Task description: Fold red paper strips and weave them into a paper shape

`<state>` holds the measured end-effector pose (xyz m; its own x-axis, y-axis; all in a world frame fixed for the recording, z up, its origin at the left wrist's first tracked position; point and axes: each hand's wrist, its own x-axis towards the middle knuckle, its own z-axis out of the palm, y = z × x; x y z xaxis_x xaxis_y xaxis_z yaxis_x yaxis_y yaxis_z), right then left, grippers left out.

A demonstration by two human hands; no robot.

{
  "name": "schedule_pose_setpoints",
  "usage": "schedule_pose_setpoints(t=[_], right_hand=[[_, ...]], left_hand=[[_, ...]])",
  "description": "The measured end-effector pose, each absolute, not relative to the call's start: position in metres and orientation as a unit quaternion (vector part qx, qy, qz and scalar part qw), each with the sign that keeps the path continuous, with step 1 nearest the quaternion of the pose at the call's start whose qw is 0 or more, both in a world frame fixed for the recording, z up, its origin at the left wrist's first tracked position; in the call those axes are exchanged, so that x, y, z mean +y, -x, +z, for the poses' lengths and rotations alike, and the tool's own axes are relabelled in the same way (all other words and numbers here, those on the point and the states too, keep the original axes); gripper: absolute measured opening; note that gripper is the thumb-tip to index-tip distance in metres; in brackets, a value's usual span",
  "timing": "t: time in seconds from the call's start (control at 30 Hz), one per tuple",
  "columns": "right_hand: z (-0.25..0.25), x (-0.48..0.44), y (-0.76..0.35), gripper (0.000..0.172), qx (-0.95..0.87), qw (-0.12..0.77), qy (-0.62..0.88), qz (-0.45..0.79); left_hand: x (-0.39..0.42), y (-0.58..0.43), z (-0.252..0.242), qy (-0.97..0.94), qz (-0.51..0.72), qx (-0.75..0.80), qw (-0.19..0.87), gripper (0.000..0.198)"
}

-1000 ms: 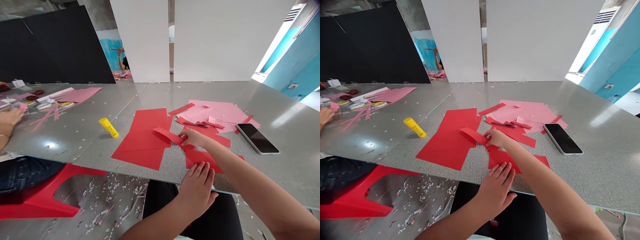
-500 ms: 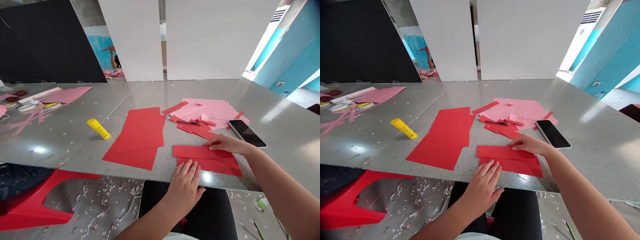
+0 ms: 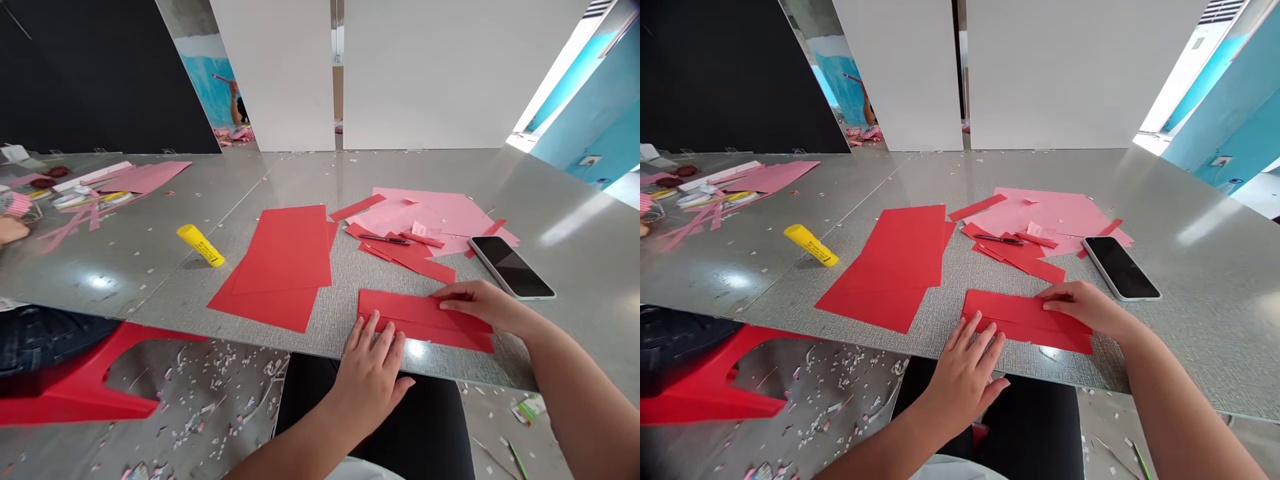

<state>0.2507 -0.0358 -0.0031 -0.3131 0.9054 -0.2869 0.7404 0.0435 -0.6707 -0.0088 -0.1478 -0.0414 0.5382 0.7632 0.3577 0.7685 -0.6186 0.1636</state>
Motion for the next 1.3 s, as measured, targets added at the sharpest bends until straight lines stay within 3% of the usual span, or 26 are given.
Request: schedule_pose_setpoints(t=[1.3], right_hand=[[0.009, -0.046, -0.240, 0.029, -0.713, 0.113, 0.588, 0.365]], left_hand=[[-0.146, 0.008, -0.037, 0.875, -0.170, -0.453, -0.005, 0.047]])
